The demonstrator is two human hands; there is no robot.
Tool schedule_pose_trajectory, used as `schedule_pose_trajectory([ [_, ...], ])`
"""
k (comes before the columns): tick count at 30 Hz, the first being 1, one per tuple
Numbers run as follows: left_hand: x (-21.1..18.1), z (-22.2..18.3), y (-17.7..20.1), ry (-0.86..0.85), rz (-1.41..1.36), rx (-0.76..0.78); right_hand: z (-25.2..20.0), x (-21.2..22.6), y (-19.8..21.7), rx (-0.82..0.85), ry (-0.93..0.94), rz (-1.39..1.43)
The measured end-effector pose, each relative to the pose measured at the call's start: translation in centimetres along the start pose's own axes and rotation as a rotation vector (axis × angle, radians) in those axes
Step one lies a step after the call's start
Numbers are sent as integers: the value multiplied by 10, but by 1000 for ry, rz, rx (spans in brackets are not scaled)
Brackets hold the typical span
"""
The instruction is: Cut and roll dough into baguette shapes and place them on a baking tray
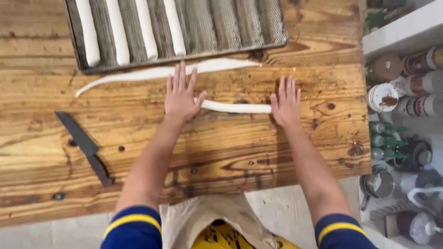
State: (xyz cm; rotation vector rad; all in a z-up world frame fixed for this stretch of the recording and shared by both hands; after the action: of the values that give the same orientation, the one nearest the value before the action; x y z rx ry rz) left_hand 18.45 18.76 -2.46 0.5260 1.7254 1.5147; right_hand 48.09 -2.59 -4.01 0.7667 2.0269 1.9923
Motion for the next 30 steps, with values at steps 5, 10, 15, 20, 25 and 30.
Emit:
schedule_pose_trajectory([
  [5, -16, -64, -6, -200, 39, -153, -60, 22, 1, 131, 57, -27],
  [10, -37, -150, 5, -197, 76, -114, -143, 15, -16, 144, 113, -84],
  [15, -43, -188, -20, -143, 128, -188, -189, 27, -27, 65, 106, -113],
  [20, -58, -175, -13, -152, 146, -247, -180, 47, -39, 130, 135, -101],
  [25, -47, -124, -25, -74, 105, 61, -108, 55, -20, 203, 76, -85],
  [30, -42, -110, -34, -68, 77, -24, -75, 50, -19, 177, 123, -111],
])
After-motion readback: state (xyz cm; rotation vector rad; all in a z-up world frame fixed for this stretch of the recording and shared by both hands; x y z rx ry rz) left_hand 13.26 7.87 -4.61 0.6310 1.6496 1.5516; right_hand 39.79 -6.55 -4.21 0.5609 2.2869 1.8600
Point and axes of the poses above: each hand's wrist, its own z-axis towards the middle knuckle, its own y-axis out of the back of the hand, x = y × z, the point moved 6 cm from there along z, towards the middle knuckle, and after that the axes turned 3 degrees about z, right-handed, at the moved point
